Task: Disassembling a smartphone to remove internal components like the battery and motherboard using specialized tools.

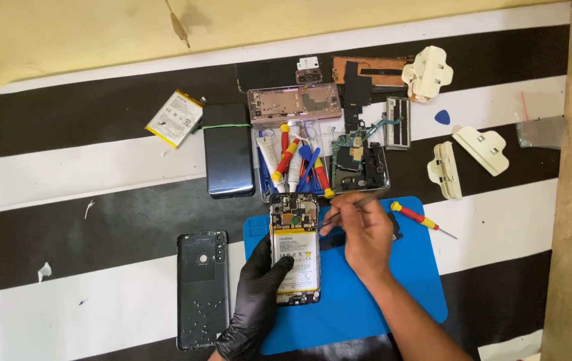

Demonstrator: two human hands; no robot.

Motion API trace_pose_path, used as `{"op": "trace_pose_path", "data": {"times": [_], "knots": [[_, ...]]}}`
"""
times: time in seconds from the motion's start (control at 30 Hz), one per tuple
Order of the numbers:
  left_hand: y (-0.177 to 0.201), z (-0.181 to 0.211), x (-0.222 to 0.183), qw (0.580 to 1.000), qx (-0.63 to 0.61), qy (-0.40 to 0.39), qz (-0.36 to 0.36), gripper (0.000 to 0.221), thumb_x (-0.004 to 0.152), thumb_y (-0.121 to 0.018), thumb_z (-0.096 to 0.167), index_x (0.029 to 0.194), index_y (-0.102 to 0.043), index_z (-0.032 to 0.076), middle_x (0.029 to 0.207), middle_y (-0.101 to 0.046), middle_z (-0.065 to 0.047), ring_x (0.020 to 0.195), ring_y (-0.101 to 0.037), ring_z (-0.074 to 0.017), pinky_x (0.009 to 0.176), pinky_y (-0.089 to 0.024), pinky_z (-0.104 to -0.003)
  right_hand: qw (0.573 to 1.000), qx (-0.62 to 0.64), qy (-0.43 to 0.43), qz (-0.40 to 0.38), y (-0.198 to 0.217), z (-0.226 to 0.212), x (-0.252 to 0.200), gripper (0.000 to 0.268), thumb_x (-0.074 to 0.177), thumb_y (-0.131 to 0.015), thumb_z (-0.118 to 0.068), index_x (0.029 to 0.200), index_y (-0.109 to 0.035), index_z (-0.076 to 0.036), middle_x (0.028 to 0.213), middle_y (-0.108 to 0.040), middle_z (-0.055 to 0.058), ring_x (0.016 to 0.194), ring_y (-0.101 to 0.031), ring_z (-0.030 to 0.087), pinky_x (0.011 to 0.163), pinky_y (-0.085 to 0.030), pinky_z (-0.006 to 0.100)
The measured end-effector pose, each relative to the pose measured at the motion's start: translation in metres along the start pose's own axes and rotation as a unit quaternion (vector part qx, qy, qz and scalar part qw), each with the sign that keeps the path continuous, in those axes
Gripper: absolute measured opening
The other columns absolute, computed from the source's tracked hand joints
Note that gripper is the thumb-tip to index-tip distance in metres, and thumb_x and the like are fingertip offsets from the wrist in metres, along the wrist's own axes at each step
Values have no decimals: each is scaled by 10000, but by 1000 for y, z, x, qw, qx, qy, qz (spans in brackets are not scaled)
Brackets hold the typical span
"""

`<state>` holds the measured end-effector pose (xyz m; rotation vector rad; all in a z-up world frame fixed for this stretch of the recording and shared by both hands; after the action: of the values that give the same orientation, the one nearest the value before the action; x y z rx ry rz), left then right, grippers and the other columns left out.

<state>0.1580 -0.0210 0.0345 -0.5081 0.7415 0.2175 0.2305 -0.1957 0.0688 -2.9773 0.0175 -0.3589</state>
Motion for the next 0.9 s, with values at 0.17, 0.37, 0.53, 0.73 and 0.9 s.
{"op": "trace_pose_path", "data": {"times": [0.17,0.37,0.53,0.73,0.9], "knots": [[1,-3,2,999,40,-1,11,626,873,-667,81,1490,-565,114,1288,-766,-157,1052,-752,-303,855,-655,-402,997,-29,-65,3,1,7,3,164,1047,-578,-168,1065,-600,-6,956,-660,156,626,-717,258,574,-666,334],[-3,-1,0,998,69,-8,-2,585,886,-640,103,1468,-582,124,1303,-763,-137,1090,-750,-291,877,-660,-394,998,-47,-50,-16,2,8,4,188,1046,-582,-181,1078,-608,3,934,-682,165,605,-718,219,579,-641,298],[0,-7,2,996,88,-33,-7,599,887,-645,122,1480,-563,133,1329,-755,-113,1129,-748,-265,899,-662,-379,998,-32,-37,-28,2,8,4,196,1049,-578,-191,1045,-588,6,955,-650,158,605,-698,217,552,-640,304],[-1,-3,1,997,64,-33,-17,579,877,-638,107,1453,-584,103,1296,-765,-138,1095,-750,-278,887,-654,-389,997,-49,-43,-40,0,5,8,190,1045,-581,-186,1009,-598,0,929,-656,146,621,-697,194,546,-641,299],[-4,1,-4,995,90,-38,-17,563,878,-634,136,1439,-598,115,1297,-767,-121,1120,-747,-269,913,-652,-384,997,-38,-42,-51,1,4,8,197,1044,-581,-190,1008,-598,3,945,-642,159,629,-692,212,550,-651,316]]}}
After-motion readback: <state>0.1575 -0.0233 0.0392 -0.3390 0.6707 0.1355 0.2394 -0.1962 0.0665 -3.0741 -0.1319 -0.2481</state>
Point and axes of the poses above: each hand's wrist, its own x-axis towards the middle knuckle, its own y-axis out of the back of the hand, z = x × y, the point moved 3 cm from there along x, towards the middle knuckle
